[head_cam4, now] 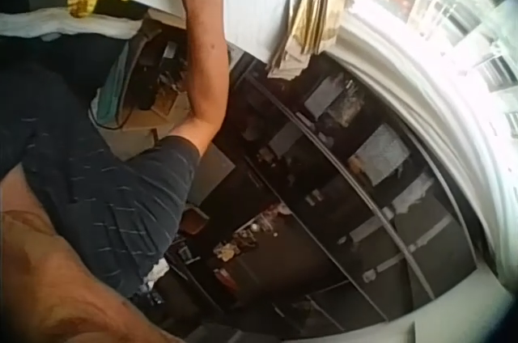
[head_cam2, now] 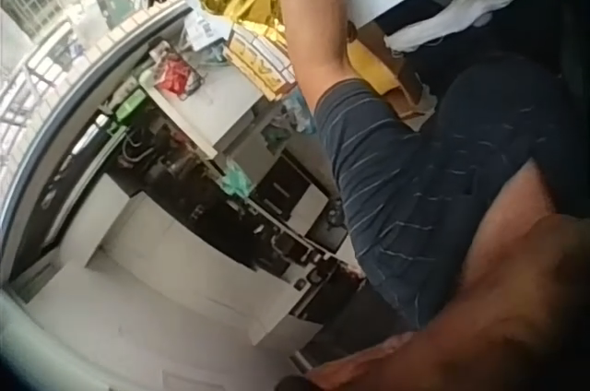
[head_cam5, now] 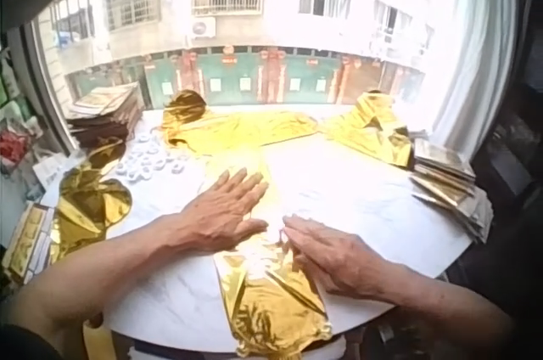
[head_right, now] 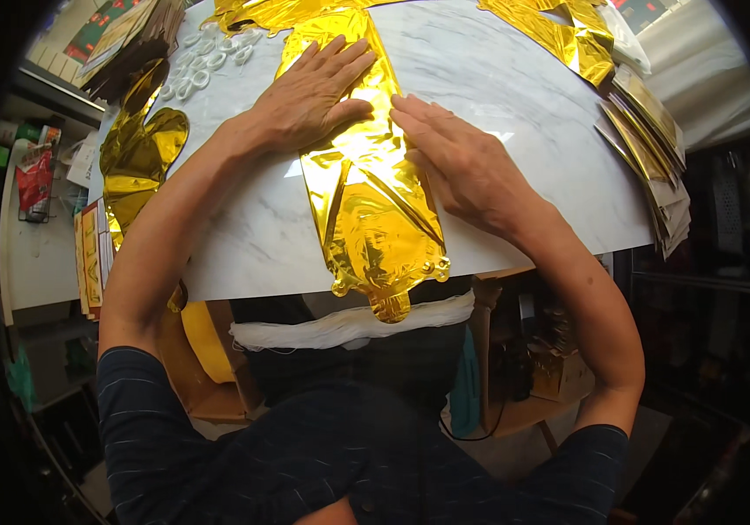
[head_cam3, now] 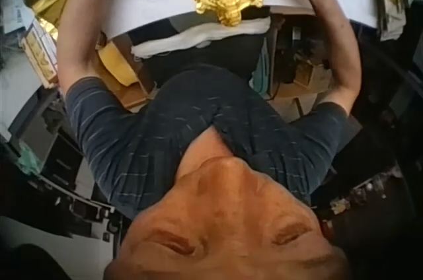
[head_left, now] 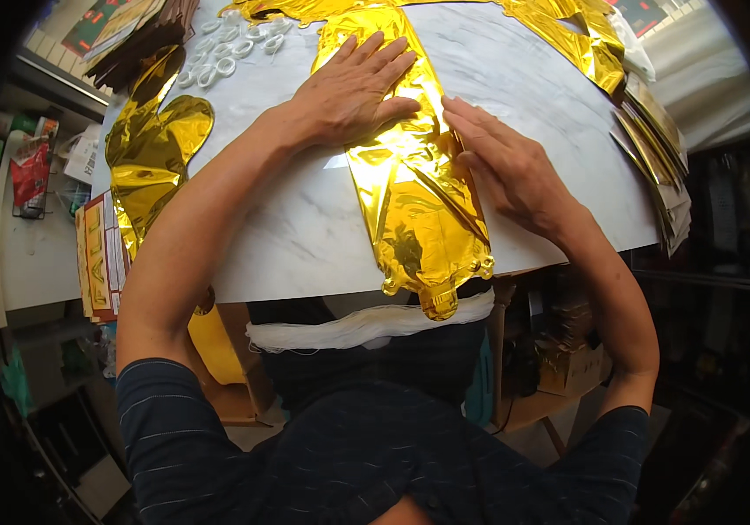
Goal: Folding a gold foil balloon and placing it inside a plastic sleeve with a cardboard insert.
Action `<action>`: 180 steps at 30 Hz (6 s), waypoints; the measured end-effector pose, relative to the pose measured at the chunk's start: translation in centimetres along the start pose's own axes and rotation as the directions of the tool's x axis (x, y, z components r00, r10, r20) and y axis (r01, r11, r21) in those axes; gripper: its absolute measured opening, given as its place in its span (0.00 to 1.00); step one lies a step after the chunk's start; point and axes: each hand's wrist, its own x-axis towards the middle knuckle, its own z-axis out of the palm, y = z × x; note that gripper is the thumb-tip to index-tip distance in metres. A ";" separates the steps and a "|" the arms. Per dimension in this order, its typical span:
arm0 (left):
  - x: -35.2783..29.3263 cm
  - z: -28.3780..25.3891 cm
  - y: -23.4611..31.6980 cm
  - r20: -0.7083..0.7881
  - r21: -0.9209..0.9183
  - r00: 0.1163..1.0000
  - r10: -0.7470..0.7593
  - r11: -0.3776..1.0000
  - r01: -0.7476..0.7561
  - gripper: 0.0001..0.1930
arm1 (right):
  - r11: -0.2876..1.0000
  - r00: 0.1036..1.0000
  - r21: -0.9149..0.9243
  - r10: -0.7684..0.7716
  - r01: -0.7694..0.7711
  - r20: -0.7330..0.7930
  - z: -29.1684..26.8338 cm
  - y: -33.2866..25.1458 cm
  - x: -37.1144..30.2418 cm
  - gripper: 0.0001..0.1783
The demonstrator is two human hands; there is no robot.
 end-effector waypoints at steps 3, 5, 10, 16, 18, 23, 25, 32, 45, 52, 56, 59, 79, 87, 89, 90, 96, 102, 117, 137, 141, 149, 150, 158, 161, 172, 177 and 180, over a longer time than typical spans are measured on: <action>0.3 -0.6 0.6 0.057 0.006 0.998 -0.019 1.000 0.019 0.38 | 0.995 0.996 -0.083 -0.051 0.057 0.073 1.7 0.9 -0.2 0.29; 0.1 -0.9 0.4 0.064 -0.021 0.998 -0.017 1.000 0.018 0.38 | 0.991 0.996 -0.106 -0.085 0.087 0.023 2.2 0.7 -0.4 0.28; -0.6 -1.3 -0.8 -0.108 -0.560 0.982 -0.152 0.826 0.067 0.32 | 0.995 0.998 -0.090 -0.050 0.053 0.034 2.5 0.2 -0.7 0.30; -0.3 -5.6 -4.9 -0.141 -0.590 0.777 -0.614 0.682 0.431 0.22 | 0.995 0.998 -0.084 -0.057 0.056 0.000 2.5 0.2 -0.8 0.28; -0.7 -6.1 -6.3 0.053 -0.408 0.793 -0.607 0.711 0.572 0.27 | 0.995 0.998 -0.082 -0.060 0.058 -0.019 2.4 0.1 -0.8 0.28; -0.7 -6.0 -5.7 0.208 -0.252 0.727 -0.654 0.682 0.686 0.34 | 0.996 0.999 -0.075 -0.047 0.046 -0.017 2.5 0.4 -1.1 0.28; -0.9 -5.8 -6.3 0.251 -0.345 0.729 -0.637 0.645 0.682 0.27 | 0.998 0.999 -0.054 -0.043 0.041 -0.030 2.7 0.3 -1.0 0.28; -0.8 -7.4 -4.9 0.352 -0.543 0.698 -0.624 0.472 0.695 0.14 | 0.997 0.999 -0.069 -0.043 0.041 -0.023 3.2 0.7 -1.2 0.30; 0.1 -6.1 -2.7 0.432 -0.898 0.692 -0.578 -0.204 0.391 0.08 | 0.999 0.999 -0.033 -0.034 0.033 -0.013 3.1 0.7 -1.2 0.30; 1.3 -4.9 -2.6 0.507 -0.842 0.681 -0.528 -0.473 0.260 0.10 | 0.999 0.999 -0.027 -0.030 0.029 -0.038 3.1 0.8 -1.4 0.29; 1.4 -4.5 -2.4 0.477 -0.839 0.737 -0.480 -0.497 0.220 0.09 | 0.999 0.999 -0.026 -0.033 0.033 -0.033 3.2 0.7 -1.2 0.29; 2.4 -5.1 -0.3 0.480 -0.863 0.734 -0.481 -0.408 0.297 0.10 | 0.999 0.999 -0.044 -0.026 0.025 -0.021 3.1 0.8 -1.3 0.29; 6.3 -4.8 -3.6 0.505 -0.856 0.718 -0.479 -0.385 0.346 0.08 | 0.999 0.998 -0.025 -0.045 0.044 -0.049 3.3 0.7 -1.1 0.29; 6.9 -5.5 -0.3 0.468 -0.883 0.643 -0.607 -0.293 0.367 0.11 | 1.000 0.999 -0.026 -0.014 0.013 -0.052 3.1 1.1 -1.8 0.28; 6.3 -5.2 -1.8 0.461 -0.887 0.676 -0.575 -0.274 0.371 0.13 | 0.999 0.998 -0.025 -0.030 0.029 -0.049 3.1 0.8 -1.4 0.28; 6.0 -4.9 -2.4 0.465 -0.885 0.691 -0.554 -0.272 0.378 0.13 | 0.999 0.998 -0.025 -0.036 0.035 -0.045 3.1 0.7 -1.3 0.28; 7.0 -4.4 -0.9 0.399 -0.911 0.711 -0.579 -0.341 0.233 0.10 | 1.000 0.999 -0.005 -0.017 0.017 -0.032 3.2 1.0 -1.4 0.29; 5.5 -5.9 -4.0 0.389 -0.907 0.827 -0.406 -0.325 0.267 0.07 | 1.000 0.998 -0.005 -0.028 0.028 -0.055 3.2 0.9 -1.4 0.29; 6.2 -5.3 1.6 -0.187 -0.346 0.871 -0.454 0.860 0.374 0.11 | 0.998 0.999 -0.045 -0.037 0.035 -0.039 3.4 1.0 -1.3 0.29; 4.4 -6.9 0.6 0.352 -0.816 0.810 -0.470 0.271 0.511 0.20 | 0.998 0.997 -0.029 -0.051 0.049 -0.051 3.3 1.1 -1.4 0.28; 3.1 -5.4 -1.2 0.274 -0.729 0.799 -0.536 0.426 0.536 0.21 | 0.999 0.998 0.007 -0.045 0.045 -0.042 3.0 0.8 -1.2 0.27; 3.5 -4.5 -1.3 0.113 -0.671 0.814 -0.570 0.560 0.485 0.17 | 0.999 0.998 -0.008 -0.034 0.034 -0.047 3.0 1.0 -1.5 0.27; 3.6 -4.3 -1.8 0.119 -0.642 0.824 -0.554 0.590 0.490 0.16 | 0.999 0.998 -0.007 -0.038 0.037 -0.054 3.0 0.9 -1.5 0.27; 3.7 -4.0 -1.6 0.269 -0.883 0.819 -0.507 0.210 0.420 0.12 | 0.999 0.998 0.004 -0.033 0.033 -0.052 3.2 1.1 -1.4 0.27; 3.8 -4.2 -1.9 0.320 -0.879 0.864 -0.388 0.219 0.424 0.12 | 0.999 0.998 -0.002 -0.035 0.035 -0.052 3.2 1.1 -1.4 0.27; 2.1 -4.2 -0.3 -0.246 -0.463 0.909 -0.336 0.865 0.194 0.29 | 0.999 0.998 -0.002 -0.032 0.032 -0.053 3.1 0.9 -1.2 0.28; -1.7 -6.1 2.0 -0.162 -0.245 0.987 -0.012 0.969 -0.028 0.26 | 1.000 0.999 0.010 -0.025 0.026 -0.047 2.9 0.8 -1.2 0.28; -3.7 -6.6 2.1 -0.046 -0.174 0.990 0.135 0.975 -0.141 0.23 | 1.000 0.999 0.006 -0.017 0.017 -0.048 2.7 0.6 -1.2 0.28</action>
